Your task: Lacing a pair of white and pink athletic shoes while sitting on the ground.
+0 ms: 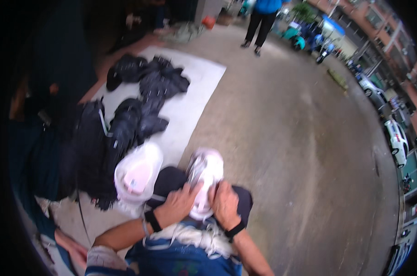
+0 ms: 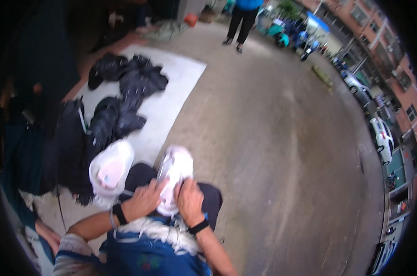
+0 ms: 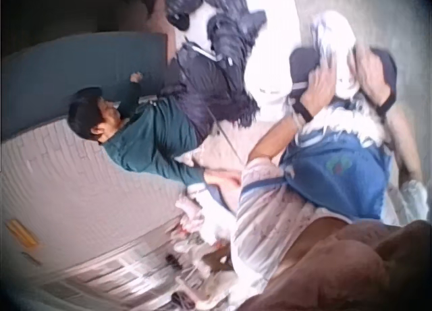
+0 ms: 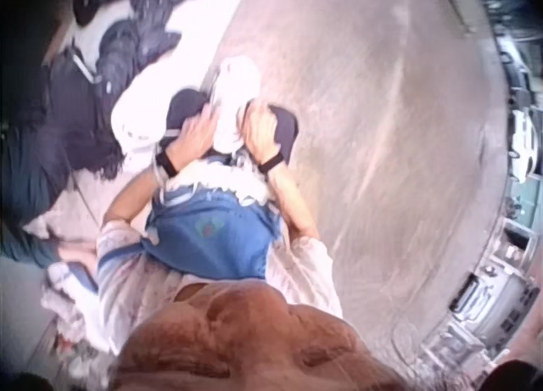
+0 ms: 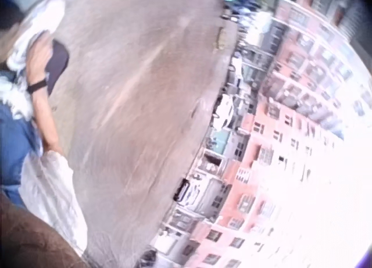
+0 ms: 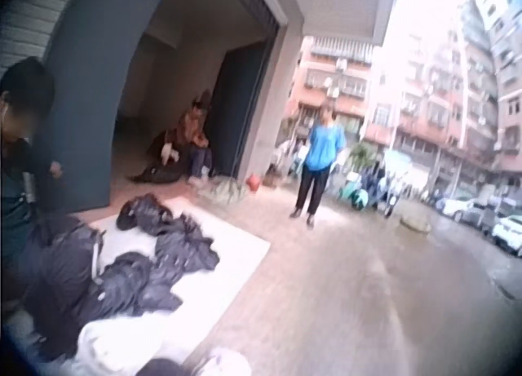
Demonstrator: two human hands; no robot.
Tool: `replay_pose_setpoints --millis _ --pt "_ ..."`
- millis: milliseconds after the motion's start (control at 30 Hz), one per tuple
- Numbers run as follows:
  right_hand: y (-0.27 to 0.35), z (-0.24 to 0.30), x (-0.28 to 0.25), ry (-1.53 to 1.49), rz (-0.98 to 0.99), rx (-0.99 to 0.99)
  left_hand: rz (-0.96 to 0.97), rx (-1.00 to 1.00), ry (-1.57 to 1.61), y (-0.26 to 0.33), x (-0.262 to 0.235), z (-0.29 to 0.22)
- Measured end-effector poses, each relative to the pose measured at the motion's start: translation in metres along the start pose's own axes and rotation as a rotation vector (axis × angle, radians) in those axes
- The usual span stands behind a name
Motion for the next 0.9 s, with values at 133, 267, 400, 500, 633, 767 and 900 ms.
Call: replay_pose_setpoints --millis 133,267,400,500,633,767,900 --pt "0.007 -0.002 -0.001 -0.08 0.046 0.017 0.031 0.104 0.063 0.002 -0.008 -0.007" --pt "0.004 -0.009 0.007 -0.099 0.11 0.032 -0.121 0.234 -0.029 -0.002 -0.009 -0.012" --pt "-0.004 -0.022 0.009 -0.183 0.125 0.019 -0.1 0.306 -0.034 0.0 0.0 -0.021" --pt "-0.003 -0.016 0.013 -0.105 0.177 0.031 -0.078 0.324 -0.097 0.002 0.011 -0.027" --pt "0.0 -0.008 0.013 -0.107 0.19 0.0 -0.118 0.349 -0.141 0.009 0.008 -0.027" --pt "0.004 0.002 0.007 -0.088 0.212 -0.049 -0.125 0.327 0.09 0.014 0.007 -0.016" --pt "0.017 0.0 0.011 -0.092 0.229 -0.081 -0.037 0.113 0.441 0.013 0.012 0.003"
Point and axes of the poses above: each hand's wrist, its own y-axis away from the middle knuckle, its own x-axis out of the palm, z = x × y, the point moved 8 cm from there along -y, towards the middle knuckle
